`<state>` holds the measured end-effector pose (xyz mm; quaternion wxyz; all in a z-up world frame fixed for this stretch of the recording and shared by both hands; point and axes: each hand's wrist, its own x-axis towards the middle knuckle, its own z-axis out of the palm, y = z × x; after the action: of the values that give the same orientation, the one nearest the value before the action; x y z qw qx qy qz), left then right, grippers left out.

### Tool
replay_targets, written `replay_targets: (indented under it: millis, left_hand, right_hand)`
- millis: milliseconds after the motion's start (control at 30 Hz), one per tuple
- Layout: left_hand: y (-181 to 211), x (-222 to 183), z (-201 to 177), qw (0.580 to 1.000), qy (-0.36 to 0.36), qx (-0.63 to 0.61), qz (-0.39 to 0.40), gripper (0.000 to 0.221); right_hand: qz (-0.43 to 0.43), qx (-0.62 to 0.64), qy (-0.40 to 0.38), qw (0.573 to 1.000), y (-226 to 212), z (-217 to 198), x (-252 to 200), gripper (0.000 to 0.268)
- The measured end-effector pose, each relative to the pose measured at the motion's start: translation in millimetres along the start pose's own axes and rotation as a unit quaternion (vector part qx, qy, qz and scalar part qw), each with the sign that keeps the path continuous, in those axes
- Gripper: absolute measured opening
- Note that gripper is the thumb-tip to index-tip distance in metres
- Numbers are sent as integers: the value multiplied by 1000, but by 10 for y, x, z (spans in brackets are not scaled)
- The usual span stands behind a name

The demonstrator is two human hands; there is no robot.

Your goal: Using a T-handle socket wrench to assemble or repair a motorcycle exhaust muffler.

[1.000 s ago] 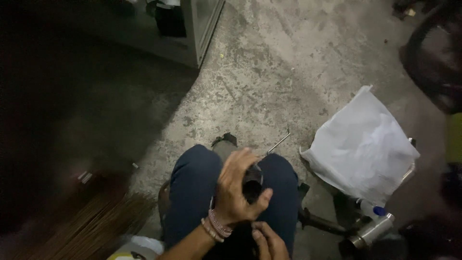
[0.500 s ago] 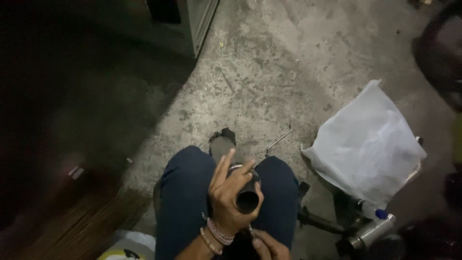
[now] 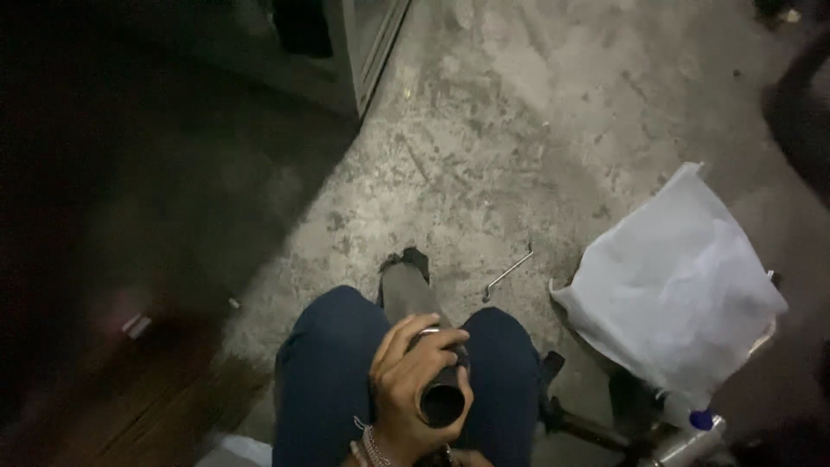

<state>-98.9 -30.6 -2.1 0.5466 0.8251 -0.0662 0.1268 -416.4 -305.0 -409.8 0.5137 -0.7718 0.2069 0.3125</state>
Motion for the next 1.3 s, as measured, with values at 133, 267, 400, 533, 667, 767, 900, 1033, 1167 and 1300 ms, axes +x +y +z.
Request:
replay_targets:
  millis: [133, 267, 400, 533, 667, 767, 900, 1033, 1167, 1300]
  left_hand:
    - [-22, 16, 35, 1000, 14, 11, 22, 8]
    - [-14, 20, 0, 999, 30, 22, 28, 11]
    - [-114, -9, 14, 999, 21, 12, 25, 8]
    - [-118, 6, 11, 999, 36, -13, 22, 11]
    - [-137, -7, -12, 998, 32, -5, 51, 13]
    - [-129, -19, 17, 998, 30, -6, 53, 10]
    - [-93, 52, -20, 998, 37, 10, 47, 10]
    - [-34, 152, -81, 999, 3, -12, 34, 9]
    - [-205, 1, -247, 990, -129, -43, 36, 73]
    - [-39, -143, -586, 997, -19, -54, 60, 87]
  right_hand:
    - [111, 144, 12, 983, -3652, -392, -1013, 33]
    - [20, 17, -20, 999, -3850, -393, -945, 35]
    - [-109, -121, 48, 986, -3586, -410, -831, 28]
    - [-126, -176, 101, 971, -3672, -469, -853, 30]
    - [-202, -243, 4, 949, -4173, -755, -855, 27]
    - [-202, -267, -87, 938, -4696, -899, -904, 24]
    - [-186, -273, -38, 943, -4625, -855, -880, 20]
    - [-68, -204, -40, 976, -4845, -896, -956, 28]
    - [-30, -95, -50, 994, -4835, -1038, -1254, 24]
    - [-106, -27, 242, 964, -4755, -1208, -1516, 17]
